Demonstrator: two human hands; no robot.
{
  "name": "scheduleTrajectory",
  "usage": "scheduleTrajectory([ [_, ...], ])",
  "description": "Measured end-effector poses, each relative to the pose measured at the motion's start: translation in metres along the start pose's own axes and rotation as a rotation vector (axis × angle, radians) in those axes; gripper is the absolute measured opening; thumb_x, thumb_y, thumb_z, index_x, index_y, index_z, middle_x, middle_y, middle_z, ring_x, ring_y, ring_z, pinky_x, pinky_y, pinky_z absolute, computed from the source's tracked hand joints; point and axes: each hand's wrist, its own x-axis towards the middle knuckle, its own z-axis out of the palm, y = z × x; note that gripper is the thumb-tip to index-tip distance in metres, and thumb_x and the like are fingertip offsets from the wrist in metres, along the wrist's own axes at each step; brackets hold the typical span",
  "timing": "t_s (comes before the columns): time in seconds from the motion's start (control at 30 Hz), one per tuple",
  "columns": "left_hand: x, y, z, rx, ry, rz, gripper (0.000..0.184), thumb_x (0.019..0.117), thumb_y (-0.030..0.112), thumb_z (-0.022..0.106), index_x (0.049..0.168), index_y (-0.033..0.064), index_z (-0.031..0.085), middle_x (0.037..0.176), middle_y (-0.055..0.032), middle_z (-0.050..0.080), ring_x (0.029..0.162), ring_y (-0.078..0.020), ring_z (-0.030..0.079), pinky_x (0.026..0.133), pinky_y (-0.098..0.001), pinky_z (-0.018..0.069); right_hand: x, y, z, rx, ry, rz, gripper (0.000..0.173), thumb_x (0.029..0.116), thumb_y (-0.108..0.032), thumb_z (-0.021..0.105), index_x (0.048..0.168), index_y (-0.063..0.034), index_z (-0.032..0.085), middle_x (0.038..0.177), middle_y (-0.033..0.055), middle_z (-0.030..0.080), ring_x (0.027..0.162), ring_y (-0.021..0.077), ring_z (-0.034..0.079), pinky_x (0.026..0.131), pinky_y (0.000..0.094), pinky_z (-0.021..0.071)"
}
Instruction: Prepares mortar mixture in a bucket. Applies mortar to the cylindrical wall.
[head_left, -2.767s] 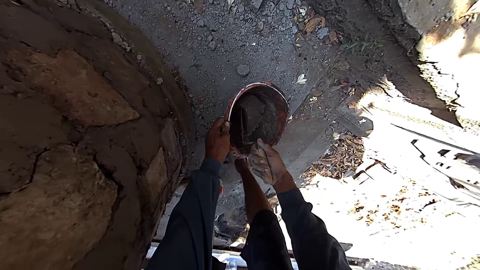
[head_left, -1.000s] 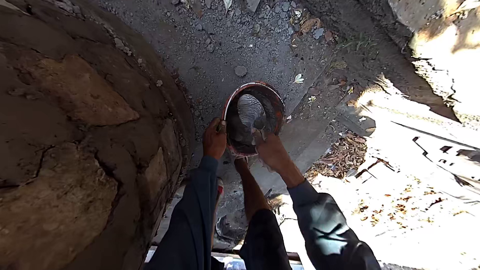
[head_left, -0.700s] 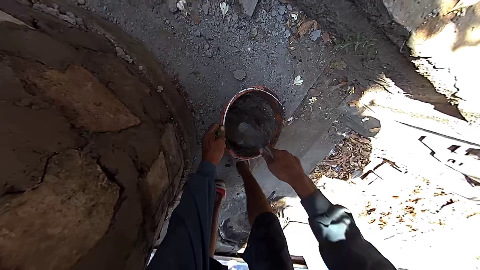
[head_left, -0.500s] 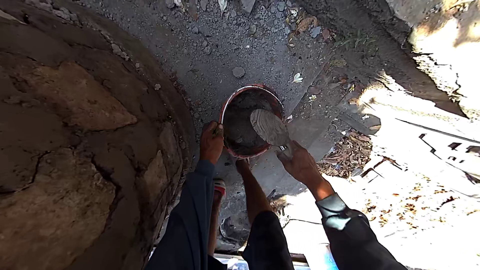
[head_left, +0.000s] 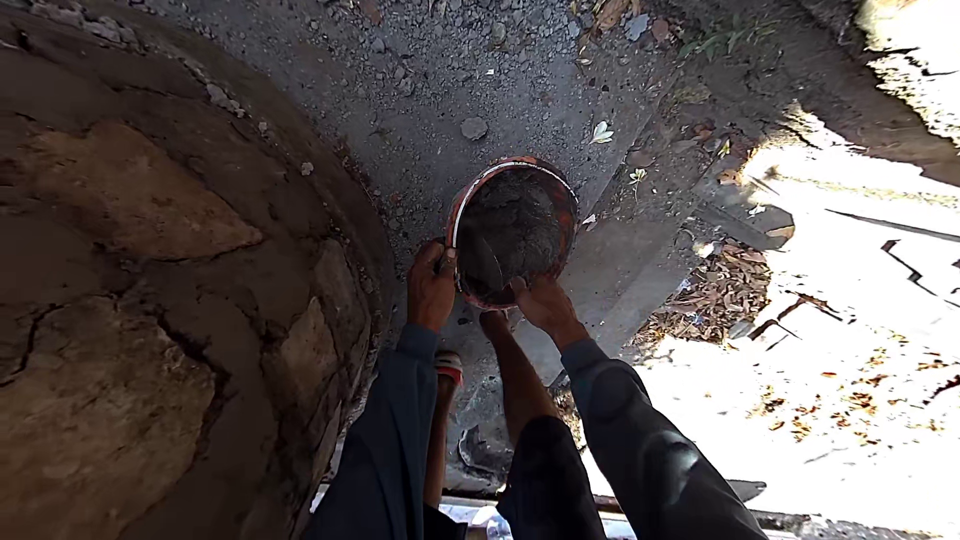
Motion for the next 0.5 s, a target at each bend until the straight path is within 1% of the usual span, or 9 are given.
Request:
scheduleTrajectory([
  [0.07,-0.001,0.000,0.002,-0.002,0.011,0.006,0.027,0.1079,0.026,0.051,0.113,0.0055,0.068,0.115,-0.0120,0.064,0.099,-0.0221,0.066,0.083,-0.0482,0.0577,0.001,0.000,0.005,0.058,0.000,0.011,0.067,0.1099,-0.052,0.028,0.115,0.0007,0.069,0.120,0.0263,0.068,0.118,0.0414,0.065,0.096,0.0640,0.0493],
  [0.13,-0.005,-0.001,0.006,0.016,0.017,0.025,0.027,0.1073,0.025,0.052,0.116,0.0049,0.068,0.125,-0.0114,0.064,0.109,-0.0210,0.065,0.091,-0.0471,0.0569,0.003,-0.007,0.011,0.055,-0.026,0.018,0.070,0.1122,-0.047,0.019,0.114,0.0025,0.068,0.121,0.0271,0.068,0.119,0.0407,0.065,0.097,0.0618,0.0497],
  [0.2,-0.009,-0.002,0.009,0.046,0.013,0.061,0.028,0.1074,0.024,0.051,0.118,0.0040,0.068,0.133,-0.0119,0.062,0.119,-0.0220,0.061,0.098,-0.0471,0.0527,0.007,-0.015,0.014,0.074,-0.073,0.003,0.070,0.1136,-0.044,0.018,0.109,0.0057,0.067,0.115,0.0280,0.067,0.111,0.0394,0.067,0.095,0.0577,0.0502],
  [0.23,-0.010,-0.001,0.010,0.063,0.018,0.094,0.028,0.1071,0.021,0.051,0.116,0.0023,0.069,0.133,-0.0132,0.062,0.120,-0.0226,0.060,0.101,-0.0462,0.0490,0.010,-0.017,0.014,0.096,-0.093,-0.005,0.069,0.1140,-0.044,0.019,0.106,0.0060,0.066,0.109,0.0272,0.067,0.104,0.0377,0.067,0.091,0.0553,0.0505],
  [0.27,-0.012,-0.001,0.010,0.091,0.017,0.114,0.028,0.1070,0.021,0.051,0.116,0.0014,0.069,0.134,-0.0141,0.062,0.122,-0.0231,0.059,0.103,-0.0460,0.0469,0.012,-0.015,0.016,0.127,-0.106,-0.011,0.067,0.1141,-0.044,0.020,0.102,0.0050,0.065,0.100,0.0243,0.065,0.092,0.0344,0.066,0.084,0.0521,0.0505],
  [0.37,-0.012,0.003,0.010,0.143,0.010,0.129,0.029,0.1069,0.020,0.051,0.118,-0.0006,0.068,0.138,-0.0159,0.059,0.127,-0.0257,0.056,0.106,-0.0474,0.0449,0.020,-0.011,0.015,0.312,-0.157,-0.016,0.061,0.1144,-0.043,0.023,0.096,0.0023,0.060,0.081,0.0148,0.056,0.071,0.0246,0.056,0.070,0.0429,0.0484],
  [0.4,-0.015,0.005,0.011,0.148,0.008,0.114,0.029,0.1070,0.020,0.051,0.118,-0.0006,0.068,0.138,-0.0154,0.059,0.127,-0.0254,0.056,0.106,-0.0470,0.0451,0.020,-0.008,0.019,0.409,-0.169,-0.010,0.058,0.1146,-0.041,0.024,0.088,-0.0013,0.056,0.070,0.0088,0.050,0.059,0.0191,0.050,0.060,0.0364,0.0460],
  [0.43,-0.016,0.006,0.012,0.148,0.011,0.104,0.029,0.1072,0.020,0.051,0.117,-0.0005,0.068,0.138,-0.0150,0.059,0.125,-0.0248,0.057,0.104,-0.0465,0.0466,0.021,-0.005,0.024,0.530,-0.192,-0.013,0.056,0.1148,-0.040,0.023,0.080,-0.0055,0.051,0.060,0.0036,0.044,0.048,0.0142,0.045,0.049,0.0301,0.0431],
  [0.5,-0.018,0.009,0.013,0.145,0.014,0.089,0.028,0.1073,0.021,0.051,0.115,0.0005,0.068,0.135,-0.0150,0.059,0.119,-0.0241,0.060,0.098,-0.0455,0.0511,0.020,-0.004,0.029,0.805,-0.296,-0.033,0.059,0.1150,-0.038,0.014,0.072,-0.0105,0.043,0.049,-0.0008,0.040,0.037,0.0098,0.039,0.039,0.0238,0.0382],
])
